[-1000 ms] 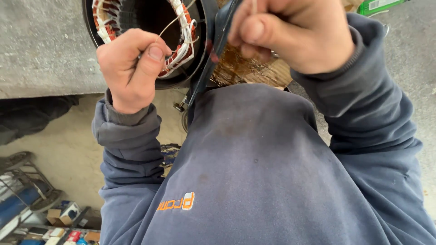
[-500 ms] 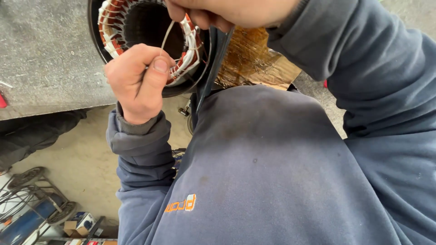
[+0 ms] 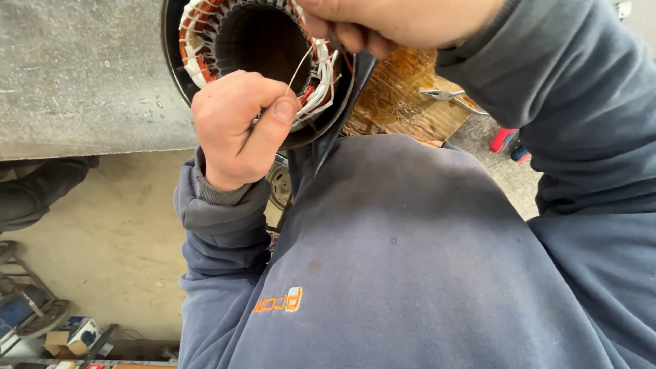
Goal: Lacing the copper windings of an electric motor stator using string to secure them in place.
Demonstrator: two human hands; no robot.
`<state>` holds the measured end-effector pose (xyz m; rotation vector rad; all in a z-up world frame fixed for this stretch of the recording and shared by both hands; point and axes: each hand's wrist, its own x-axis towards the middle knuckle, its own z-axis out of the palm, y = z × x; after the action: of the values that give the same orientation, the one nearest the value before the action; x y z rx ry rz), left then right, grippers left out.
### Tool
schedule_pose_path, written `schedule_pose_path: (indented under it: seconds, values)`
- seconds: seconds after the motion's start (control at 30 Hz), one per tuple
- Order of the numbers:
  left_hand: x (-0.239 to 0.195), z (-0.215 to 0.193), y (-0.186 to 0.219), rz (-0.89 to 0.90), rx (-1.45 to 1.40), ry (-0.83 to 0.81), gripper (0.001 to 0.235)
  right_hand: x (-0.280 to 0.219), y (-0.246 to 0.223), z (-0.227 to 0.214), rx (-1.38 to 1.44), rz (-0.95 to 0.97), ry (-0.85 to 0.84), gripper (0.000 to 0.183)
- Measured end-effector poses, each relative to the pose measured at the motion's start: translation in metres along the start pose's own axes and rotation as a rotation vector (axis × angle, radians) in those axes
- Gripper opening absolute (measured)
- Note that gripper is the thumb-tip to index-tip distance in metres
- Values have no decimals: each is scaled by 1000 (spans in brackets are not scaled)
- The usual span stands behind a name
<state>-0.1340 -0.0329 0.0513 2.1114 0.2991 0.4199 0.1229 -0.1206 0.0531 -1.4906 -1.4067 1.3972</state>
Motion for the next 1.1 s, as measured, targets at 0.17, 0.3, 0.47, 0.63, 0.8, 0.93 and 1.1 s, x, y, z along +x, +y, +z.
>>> schedule_pose_path:
  seconds: [0.17, 0.3, 0.47, 0.63, 0.8, 0.93, 1.1]
  values:
    - [1, -2, -1, 11, 10, 1, 13, -6, -12, 8, 33, -49, 73, 36]
    - [1, -2, -1, 17, 13, 0, 11, -12, -19, 10, 89, -83, 95, 36]
    - [0, -2, -3, 25, 12, -6, 11, -14, -30, 4, 76, -51, 64, 38]
    - [-1, -2, -4, 37, 16, -6, 10, -17, -24, 9, 117, -76, 65, 37]
    - [-2, -2, -5, 40, 4, -4, 10, -12, -15, 16, 143, -110, 99, 36]
    - [-2, -2, -4, 29, 8, -1, 10, -10, -8, 20, 146, -125, 88, 37]
    - [-1, -3, -5, 33, 9, -4, 10, -14, 4, 21, 160, -188, 83, 33]
